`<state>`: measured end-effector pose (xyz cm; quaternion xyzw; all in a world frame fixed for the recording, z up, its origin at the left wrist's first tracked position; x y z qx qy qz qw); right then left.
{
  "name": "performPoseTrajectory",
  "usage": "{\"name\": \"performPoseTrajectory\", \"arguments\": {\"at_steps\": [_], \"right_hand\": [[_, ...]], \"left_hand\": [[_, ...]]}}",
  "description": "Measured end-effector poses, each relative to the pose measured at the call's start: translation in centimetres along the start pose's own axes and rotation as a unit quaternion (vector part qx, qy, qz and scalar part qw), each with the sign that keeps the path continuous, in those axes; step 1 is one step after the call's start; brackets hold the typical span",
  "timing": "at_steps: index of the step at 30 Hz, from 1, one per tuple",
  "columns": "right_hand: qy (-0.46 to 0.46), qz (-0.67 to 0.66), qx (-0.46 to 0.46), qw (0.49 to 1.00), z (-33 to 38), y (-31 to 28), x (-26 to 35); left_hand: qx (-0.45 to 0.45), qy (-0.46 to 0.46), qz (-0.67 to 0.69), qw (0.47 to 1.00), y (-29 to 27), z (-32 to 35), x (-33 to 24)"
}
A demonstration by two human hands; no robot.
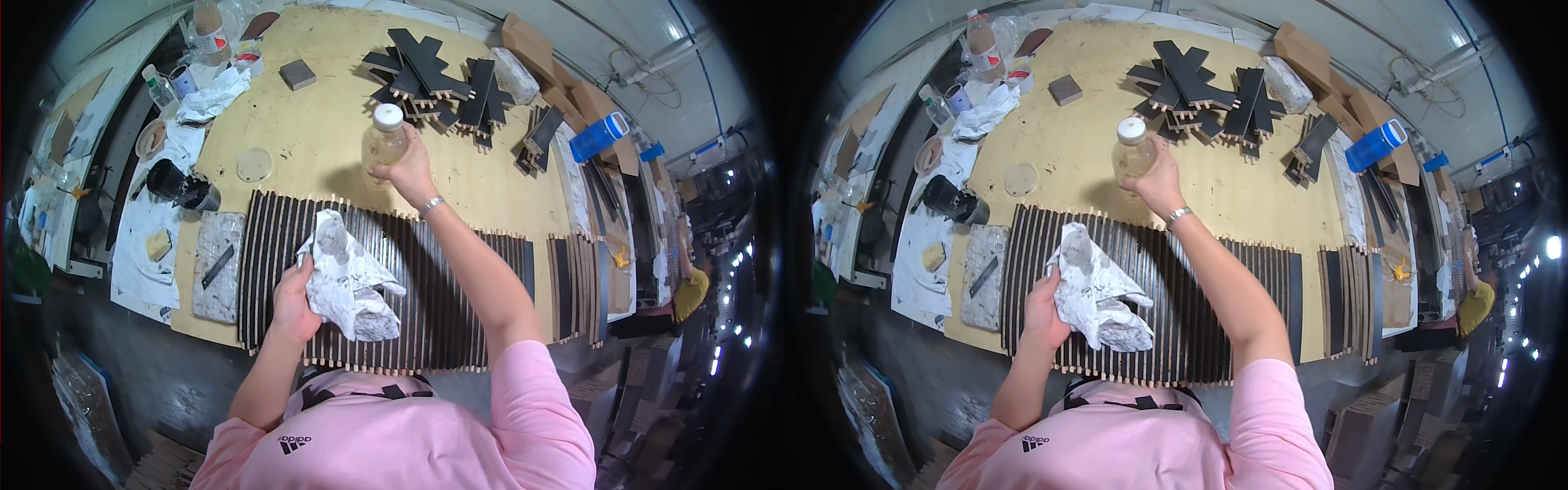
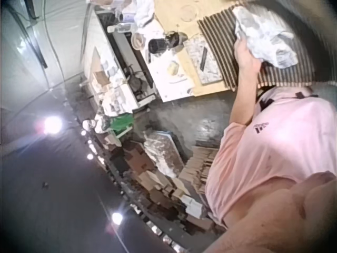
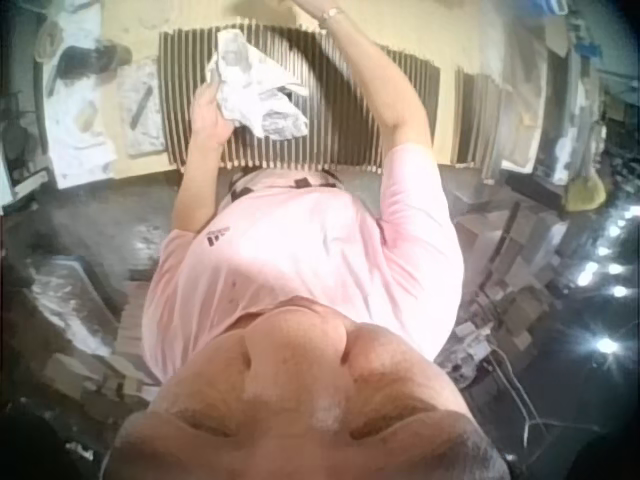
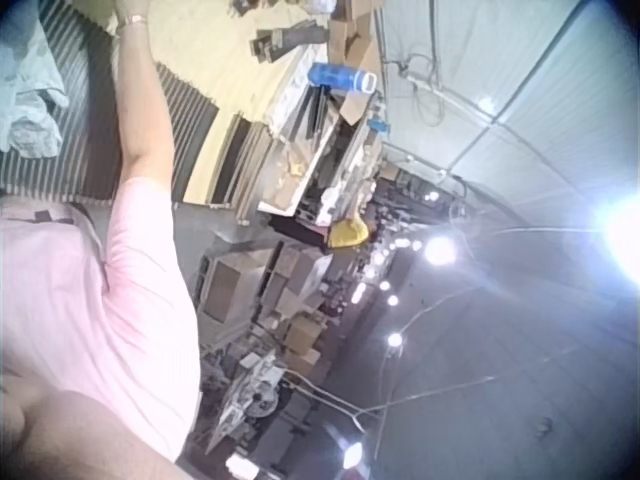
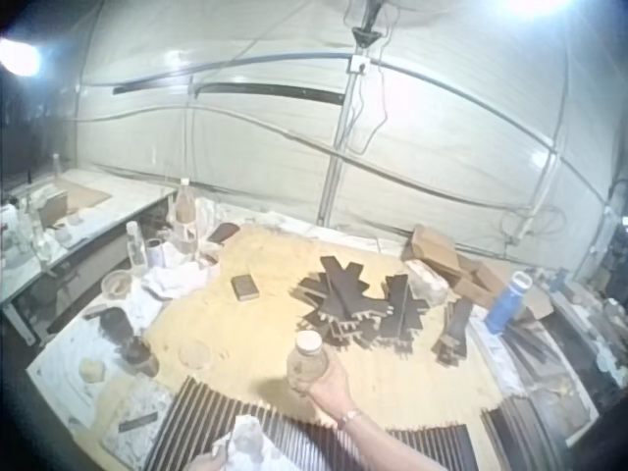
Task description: The person cleans dark wooden slats by hand. The person uses a small yellow sponge to apply a liquid from a bottle onto the wood, then wipes each slat with a white cloth.
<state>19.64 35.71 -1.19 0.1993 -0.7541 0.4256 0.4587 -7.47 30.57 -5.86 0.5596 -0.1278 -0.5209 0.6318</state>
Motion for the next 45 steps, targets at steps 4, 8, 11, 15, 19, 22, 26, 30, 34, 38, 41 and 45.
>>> {"name": "performPoseTrajectory", "arguments": {"at_steps": [4, 8, 11, 15, 19, 22, 26, 30, 34, 38, 41, 45], "right_hand": [[0.005, -0.040, -0.036, 0.999, -2.8, 2.6, -4.6], [-0.075, 0.049, -0.082, 0.993, -2.6, 4.1, -2.5], [-0.008, 0.001, -0.040, 0.999, 0.3, 1.3, -1.7], [-0.031, 0.115, -0.150, 0.981, 10.0, -12.0, -4.4], [0.063, 0.249, -0.313, 0.914, 25.7, -26.4, -8.7], [0.182, 0.354, -0.283, 0.872, 35.7, -32.6, -11.4], [0.247, 0.402, -0.248, 0.846, 41.5, -36.3, -14.3], [0.244, 0.420, -0.218, 0.847, 42.6, -37.1, -16.2], [0.215, 0.374, -0.277, 0.859, 44.7, -38.2, -17.6], [0.165, 0.366, -0.302, 0.865, 45.7, -38.0, -18.4], [0.139, 0.366, -0.314, 0.865, 45.4, -37.9, -18.4], [0.135, 0.356, -0.319, 0.868, 45.9, -37.9, -19.0]], "left_hand": [[-0.016, -0.031, -0.023, 0.999, -0.4, -0.1, 0.7], [-0.003, -0.019, -0.049, 0.999, -0.6, 0.1, 0.7], [0.000, -0.019, -0.071, 0.997, 0.3, -0.6, 1.3], [0.045, -0.049, -0.108, 0.992, 6.0, -1.5, 5.5], [0.119, -0.103, -0.156, 0.975, 11.6, -2.5, 11.9], [0.112, -0.119, -0.215, 0.963, 16.4, -5.3, 18.2], [0.140, -0.066, -0.366, 0.918, 23.9, -10.3, 27.0], [0.206, 0.088, -0.669, 0.709, 26.8, -15.9, 37.4], [0.386, 0.270, -0.806, 0.359, 27.7, -9.5, 48.6], [0.428, 0.311, -0.786, 0.320, 27.4, -9.4, 50.3], [0.267, 0.306, -0.866, 0.291, 28.0, -16.2, 47.2], [0.291, 0.303, -0.851, 0.314, 28.0, -15.9, 47.4]]}}
Point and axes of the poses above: each hand's wrist, its own z-axis away from the middle knuckle, its own y-axis out of the palm, x = y × z, the point moved 7 cm from there along -z, towards the middle knuckle, and after that the axes turned 1 degree about -y, right-handed, at the moved point
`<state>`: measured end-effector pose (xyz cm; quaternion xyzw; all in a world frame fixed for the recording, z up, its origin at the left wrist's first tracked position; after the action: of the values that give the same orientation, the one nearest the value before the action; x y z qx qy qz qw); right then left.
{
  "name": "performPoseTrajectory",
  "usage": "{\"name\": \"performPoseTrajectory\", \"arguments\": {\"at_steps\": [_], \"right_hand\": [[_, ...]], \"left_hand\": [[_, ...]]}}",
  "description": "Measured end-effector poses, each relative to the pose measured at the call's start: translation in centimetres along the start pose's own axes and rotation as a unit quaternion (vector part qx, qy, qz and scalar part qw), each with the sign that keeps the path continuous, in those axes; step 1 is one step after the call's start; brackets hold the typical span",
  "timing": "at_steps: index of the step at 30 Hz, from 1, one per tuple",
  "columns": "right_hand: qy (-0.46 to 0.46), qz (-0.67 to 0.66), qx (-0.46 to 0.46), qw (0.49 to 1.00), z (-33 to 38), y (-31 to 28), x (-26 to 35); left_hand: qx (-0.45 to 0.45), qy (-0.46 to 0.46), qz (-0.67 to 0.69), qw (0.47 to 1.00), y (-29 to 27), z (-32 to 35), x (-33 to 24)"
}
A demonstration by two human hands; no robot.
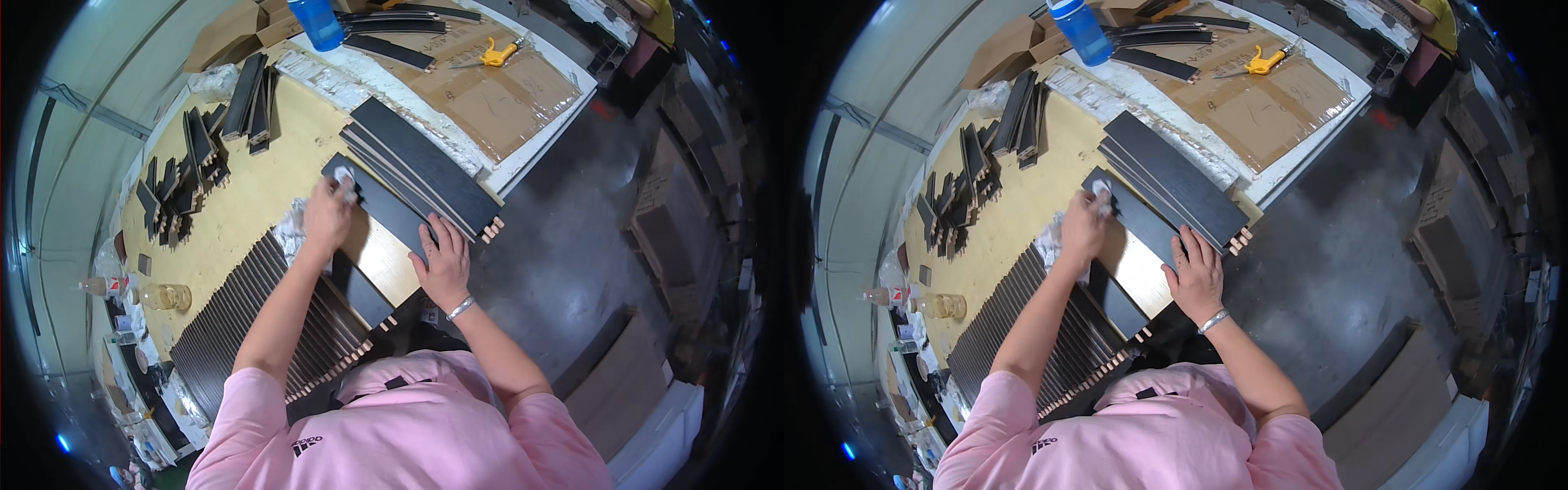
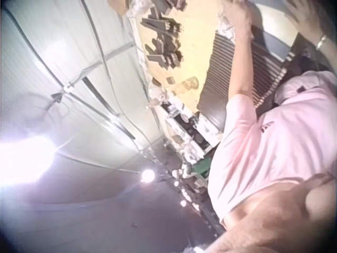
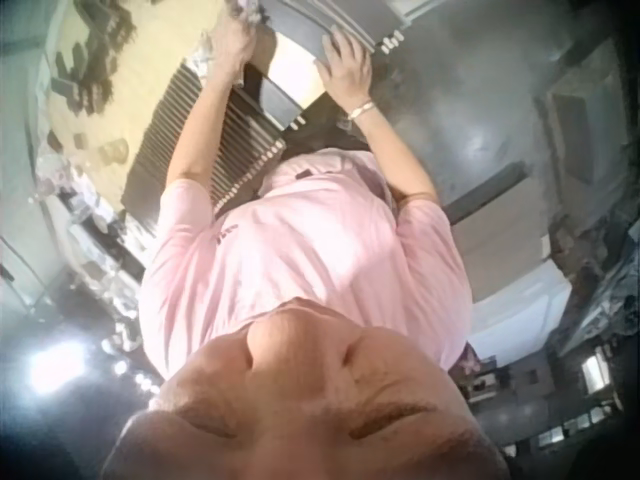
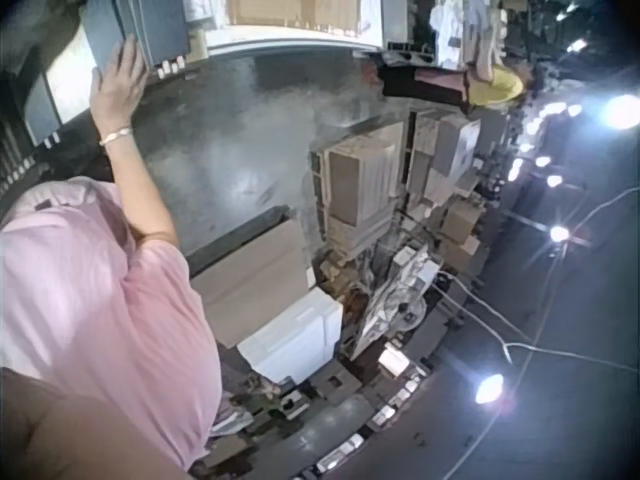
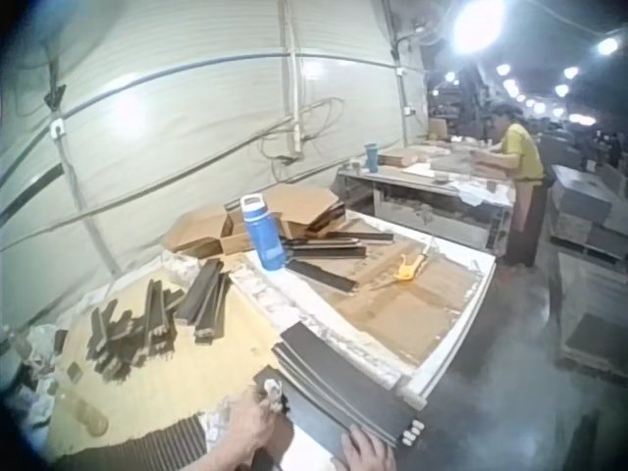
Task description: The person cleans dark wooden slats by hand. The person uses a small yellow sponge to apply a liquid from a bottle onto the wood, then wipes each slat with a white cloth.
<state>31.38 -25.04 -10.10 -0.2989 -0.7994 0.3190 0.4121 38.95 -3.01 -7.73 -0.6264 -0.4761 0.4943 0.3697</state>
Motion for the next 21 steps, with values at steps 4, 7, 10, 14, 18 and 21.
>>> {"name": "performPoseTrajectory", "arguments": {"at_steps": [4, 7, 10, 14, 18, 21], "right_hand": [[0.004, -0.009, 0.016, 1.000, 0.0, 0.1, 0.1], [-0.013, -0.003, 0.001, 1.000, 0.0, 0.1, 0.3], [0.002, -0.013, 0.000, 1.000, 0.4, 0.5, -0.5], [-0.004, 0.003, -0.002, 1.000, 0.1, 0.2, -0.1], [-0.012, -0.001, -0.005, 1.000, 0.0, 0.3, 0.3], [-0.012, 0.006, -0.010, 1.000, 0.1, 0.3, 0.2]], "left_hand": [[0.019, 0.018, 0.036, 0.999, 0.2, 1.3, -0.8], [-0.002, -0.027, 0.018, 0.999, -0.3, -1.2, 1.4], [0.025, -0.126, 0.073, 0.989, -0.1, -1.3, 0.5], [0.060, -0.004, 0.082, 0.995, 1.0, 2.1, -1.7], [0.001, -0.089, 0.023, 0.996, 0.0, -2.7, 3.6], [0.000, -0.174, 0.101, 0.980, 0.4, -2.7, 3.2]]}}
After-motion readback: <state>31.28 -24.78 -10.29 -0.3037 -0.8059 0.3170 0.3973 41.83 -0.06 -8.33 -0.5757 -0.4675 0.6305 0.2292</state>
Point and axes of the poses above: each hand's wrist, its own z-axis away from the middle knuckle, its own y-axis out of the palm, x = y × z, the point moved 7 cm from there along -z, towards the middle knuckle, and after that the axes turned 1 degree about -y, right-handed, at the moved point
